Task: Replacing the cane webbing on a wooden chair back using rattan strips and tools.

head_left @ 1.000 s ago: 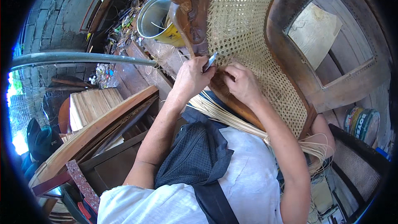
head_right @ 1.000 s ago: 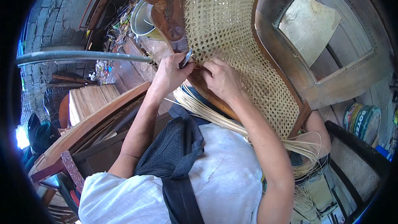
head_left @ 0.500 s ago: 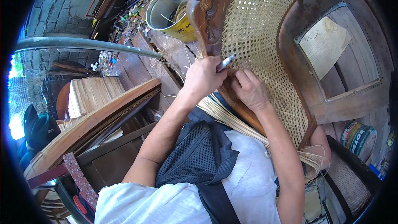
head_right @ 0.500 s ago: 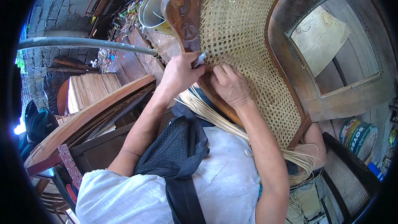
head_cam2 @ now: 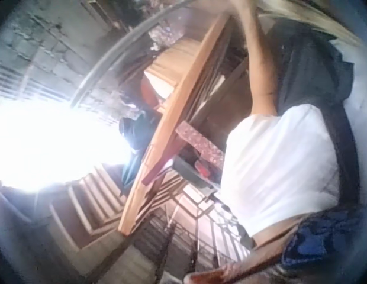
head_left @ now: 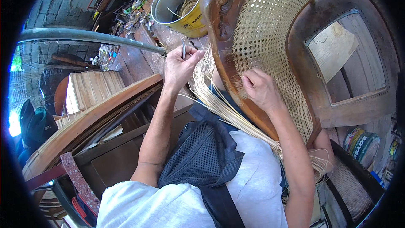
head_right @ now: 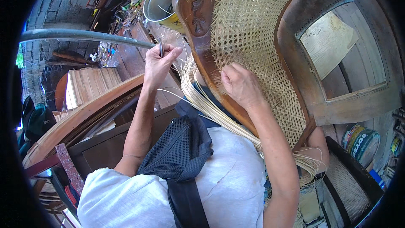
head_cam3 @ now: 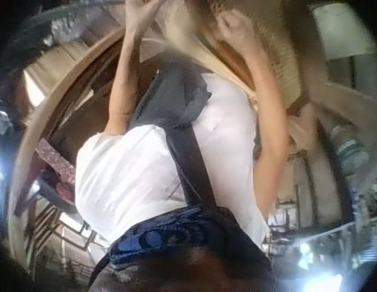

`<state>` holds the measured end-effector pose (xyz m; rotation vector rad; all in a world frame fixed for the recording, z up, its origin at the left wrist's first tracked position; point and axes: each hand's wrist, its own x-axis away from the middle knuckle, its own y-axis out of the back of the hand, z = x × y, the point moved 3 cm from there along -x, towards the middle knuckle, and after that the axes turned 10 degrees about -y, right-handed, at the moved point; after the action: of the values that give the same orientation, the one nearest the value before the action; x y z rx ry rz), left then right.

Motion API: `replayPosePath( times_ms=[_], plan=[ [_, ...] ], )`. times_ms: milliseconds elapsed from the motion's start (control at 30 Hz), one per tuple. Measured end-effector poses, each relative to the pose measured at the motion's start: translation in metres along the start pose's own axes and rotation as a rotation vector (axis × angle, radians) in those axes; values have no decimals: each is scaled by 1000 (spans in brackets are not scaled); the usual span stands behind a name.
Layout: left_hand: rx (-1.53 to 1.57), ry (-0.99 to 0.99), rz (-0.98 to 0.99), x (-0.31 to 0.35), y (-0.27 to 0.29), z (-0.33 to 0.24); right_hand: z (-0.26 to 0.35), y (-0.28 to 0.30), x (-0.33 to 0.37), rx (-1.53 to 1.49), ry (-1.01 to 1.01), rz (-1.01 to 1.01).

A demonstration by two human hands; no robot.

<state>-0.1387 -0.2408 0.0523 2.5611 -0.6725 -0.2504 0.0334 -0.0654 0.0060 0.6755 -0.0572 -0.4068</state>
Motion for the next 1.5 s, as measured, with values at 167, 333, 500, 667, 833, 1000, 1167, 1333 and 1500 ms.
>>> replayPosePath(
  times_ms=[167,333,500,667,833,1000,1167,1333,1500],
  plan=[
    [-3,75,79,3,-2,9,3,0,0,-30,-29,9],
    [-39,89,84,3,-3,8,4,1,-2,16,-53,26],
    [-87,96,110,4,-2,5,6,1,-7,50,-79,95],
    [-186,94,185,4,1,-13,0,2,18,0,35,-35],
    [-116,127,231,5,0,-15,2,0,21,18,73,-100],
    [-129,89,260,5,-1,-17,3,0,20,18,63,-46],
    [-108,78,289,7,2,-21,5,-7,17,78,73,-34],
    [-117,55,415,10,-1,-29,7,3,20,119,108,-8],
    [-398,-107,606,40,-43,-86,14,24,24,57,-46,149]
  ],
)
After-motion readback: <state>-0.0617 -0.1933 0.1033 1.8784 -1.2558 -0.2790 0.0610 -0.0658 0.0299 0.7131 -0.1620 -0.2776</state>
